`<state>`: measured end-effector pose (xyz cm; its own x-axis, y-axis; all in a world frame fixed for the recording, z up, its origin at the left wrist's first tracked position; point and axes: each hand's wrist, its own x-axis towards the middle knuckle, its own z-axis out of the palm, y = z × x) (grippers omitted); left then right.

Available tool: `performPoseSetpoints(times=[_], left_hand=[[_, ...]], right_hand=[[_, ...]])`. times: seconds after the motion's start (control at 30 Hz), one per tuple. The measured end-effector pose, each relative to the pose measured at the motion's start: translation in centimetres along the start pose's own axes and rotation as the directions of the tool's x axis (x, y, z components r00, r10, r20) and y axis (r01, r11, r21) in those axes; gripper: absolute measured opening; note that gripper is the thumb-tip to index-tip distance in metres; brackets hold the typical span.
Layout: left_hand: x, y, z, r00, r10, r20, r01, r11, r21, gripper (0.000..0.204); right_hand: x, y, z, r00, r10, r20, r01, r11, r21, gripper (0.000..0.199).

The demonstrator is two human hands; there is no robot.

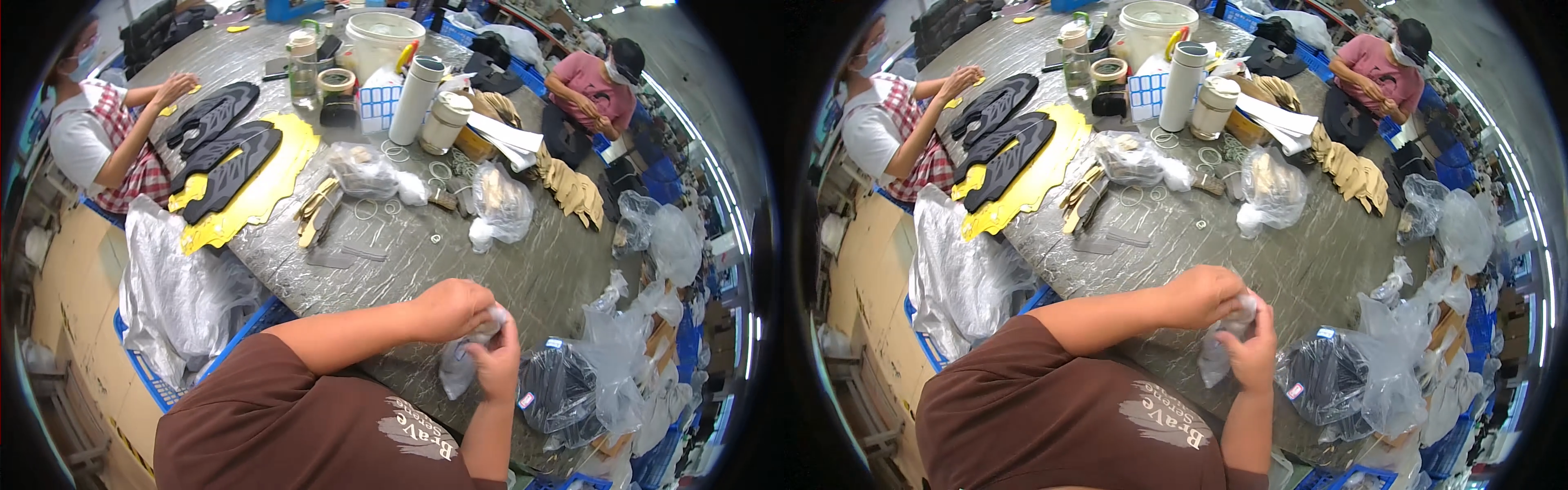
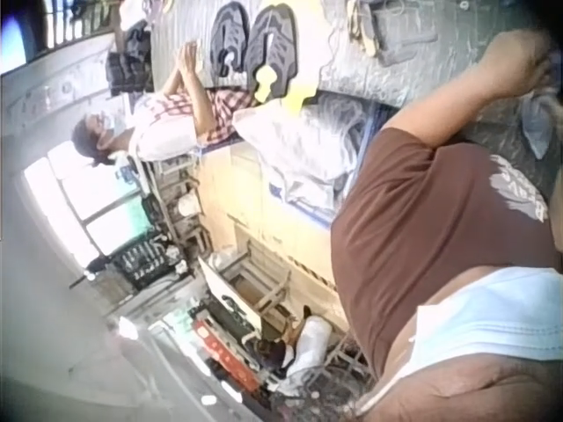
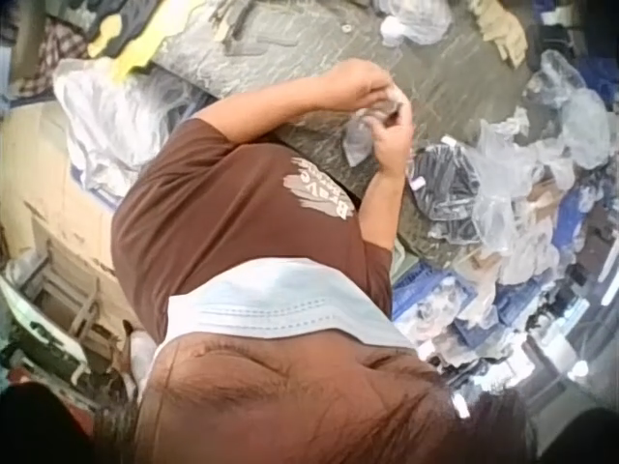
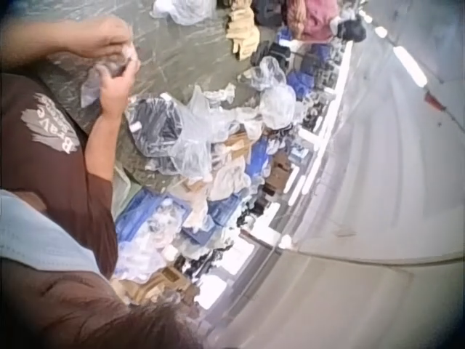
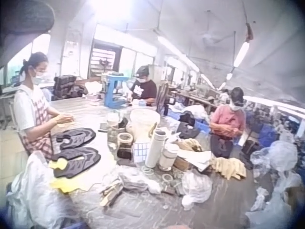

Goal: The worker is aligning, stacking, and organizing small gray shoe components on a factory assembly table.

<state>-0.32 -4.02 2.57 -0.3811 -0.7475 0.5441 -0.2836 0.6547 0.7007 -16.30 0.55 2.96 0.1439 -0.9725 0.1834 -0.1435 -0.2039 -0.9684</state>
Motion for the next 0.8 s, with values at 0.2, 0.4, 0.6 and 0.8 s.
performPoseSetpoints(times=[0.2,0.4,0.6,0.8], left_hand=[[-1.8,0.3,-3.2,0.719,-0.584,0.376,0.659,0.401,-0.637,0.021],[-5.1,-6.4,-10.8,0.847,-0.525,-0.084,0.481,0.689,0.542,0.021],[-5.5,-8.7,-11.4,0.667,-0.739,0.093,0.480,0.523,0.704,0.023],[-4.6,-8.8,-11.7,0.587,-0.777,0.226,0.464,0.552,0.693,0.018]], right_hand=[[3.7,-2.1,-4.5,0.946,-0.322,0.020,0.232,0.634,-0.738,0.025],[8.8,-1.0,-16.1,0.787,-0.335,-0.518,-0.317,0.500,-0.806,0.039],[8.1,-1.4,-3.3,0.938,-0.305,-0.163,0.095,0.680,-0.727,0.036],[6.2,5.0,10.1,0.949,-0.168,0.267,0.266,0.880,-0.394,0.029]])
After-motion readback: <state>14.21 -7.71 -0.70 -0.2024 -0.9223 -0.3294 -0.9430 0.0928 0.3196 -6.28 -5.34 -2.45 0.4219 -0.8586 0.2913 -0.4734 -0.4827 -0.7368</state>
